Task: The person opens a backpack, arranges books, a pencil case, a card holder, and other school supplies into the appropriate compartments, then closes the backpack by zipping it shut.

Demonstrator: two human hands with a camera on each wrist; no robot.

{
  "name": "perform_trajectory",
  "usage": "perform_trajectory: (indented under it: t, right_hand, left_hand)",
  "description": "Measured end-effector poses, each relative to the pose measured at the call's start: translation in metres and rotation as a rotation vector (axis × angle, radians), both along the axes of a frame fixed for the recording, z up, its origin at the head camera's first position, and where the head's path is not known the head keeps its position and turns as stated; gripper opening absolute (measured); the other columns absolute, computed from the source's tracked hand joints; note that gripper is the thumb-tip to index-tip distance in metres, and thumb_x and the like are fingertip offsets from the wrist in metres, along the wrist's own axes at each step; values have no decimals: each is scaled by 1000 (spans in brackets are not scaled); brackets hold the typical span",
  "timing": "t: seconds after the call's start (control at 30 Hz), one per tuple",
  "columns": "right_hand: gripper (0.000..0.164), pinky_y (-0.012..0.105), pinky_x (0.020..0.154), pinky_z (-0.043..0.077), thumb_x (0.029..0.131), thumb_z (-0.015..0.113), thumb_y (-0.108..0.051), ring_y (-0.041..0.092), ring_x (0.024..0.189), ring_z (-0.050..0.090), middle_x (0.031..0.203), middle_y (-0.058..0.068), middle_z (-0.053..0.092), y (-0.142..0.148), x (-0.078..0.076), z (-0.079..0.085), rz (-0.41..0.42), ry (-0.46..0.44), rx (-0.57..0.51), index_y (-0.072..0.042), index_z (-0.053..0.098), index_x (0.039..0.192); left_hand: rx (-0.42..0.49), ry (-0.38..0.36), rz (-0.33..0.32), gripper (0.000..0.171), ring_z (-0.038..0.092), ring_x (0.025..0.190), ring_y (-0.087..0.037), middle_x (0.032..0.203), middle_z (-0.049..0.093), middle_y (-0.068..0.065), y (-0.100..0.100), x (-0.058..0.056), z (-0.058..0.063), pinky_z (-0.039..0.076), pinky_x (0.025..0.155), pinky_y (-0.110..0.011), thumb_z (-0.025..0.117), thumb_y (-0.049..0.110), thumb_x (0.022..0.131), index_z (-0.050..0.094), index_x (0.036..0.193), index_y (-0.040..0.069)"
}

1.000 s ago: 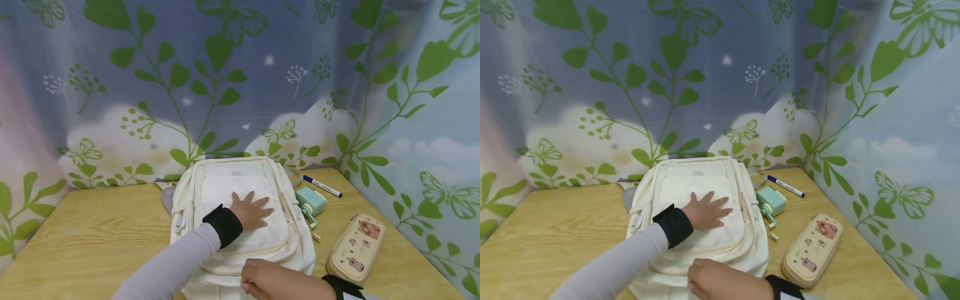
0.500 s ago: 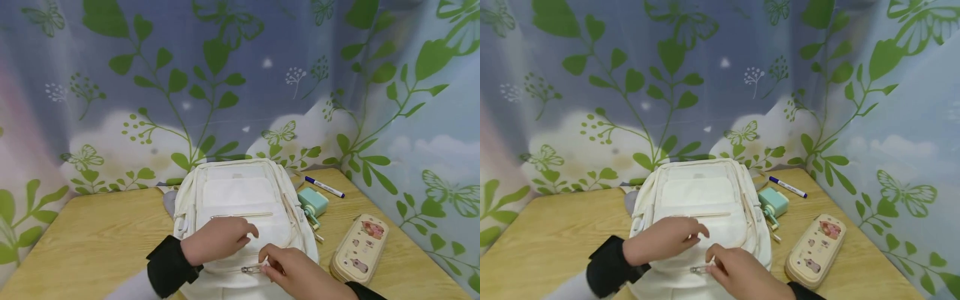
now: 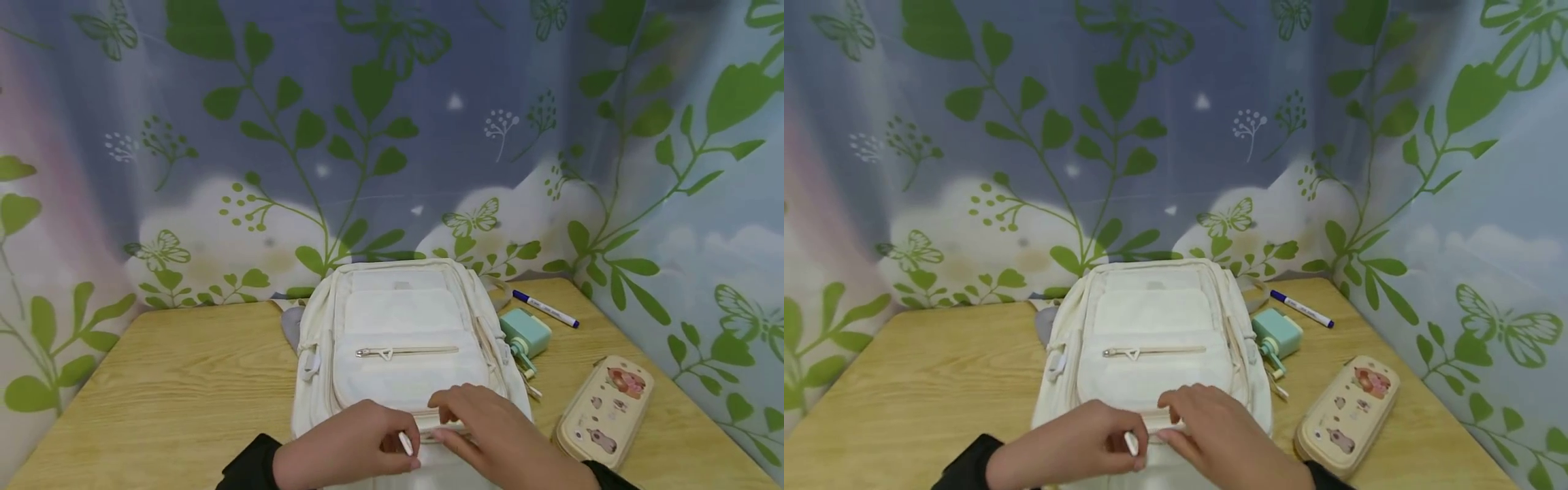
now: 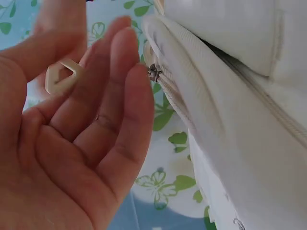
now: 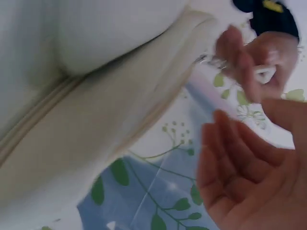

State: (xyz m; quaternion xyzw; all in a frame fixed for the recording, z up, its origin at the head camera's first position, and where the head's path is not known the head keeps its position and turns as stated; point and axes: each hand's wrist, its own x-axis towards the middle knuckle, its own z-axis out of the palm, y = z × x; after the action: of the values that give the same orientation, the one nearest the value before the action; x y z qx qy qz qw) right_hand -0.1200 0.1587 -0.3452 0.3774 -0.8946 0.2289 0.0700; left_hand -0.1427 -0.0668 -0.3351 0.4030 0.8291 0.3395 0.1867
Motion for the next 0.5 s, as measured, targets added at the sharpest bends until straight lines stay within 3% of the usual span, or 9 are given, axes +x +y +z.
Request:
perform_trajectory:
  t: [0.1,0.17,0.3,0.5]
  right_hand:
    - [27,24,78,45,88,63,-34,3,91,51,101,-13,55,1,-8,-12,5,289,152,-19,57,110]
    - [30,26,82,45,84,69,-34,5,95,52,104,-12,56,0,-12,-21,18,411,218,-19,58,108]
    - [29,23,76,44,82,71,-34,5,91,53,103,-11,56,-4,-16,-29,25,494,264,-19,59,103]
    - [24,17,62,42,76,74,-34,4,83,54,99,-9,57,-12,-16,-35,4,610,258,-19,60,89]
  left_hand:
    - [1,17,55,18,51,60,8,71,61,15,-3,5,-2,44,59,-14,57,35,92,66,90,19]
    - [1,46,84,24,49,59,7,69,60,13,-4,8,-3,43,58,-14,52,36,94,67,89,18]
    - [-22,52,111,24,49,61,8,72,61,11,-4,11,-4,44,60,-14,48,28,97,68,92,15]
    - [-46,5,150,16,50,56,5,69,63,8,-12,16,-7,44,56,-14,51,19,97,62,107,13]
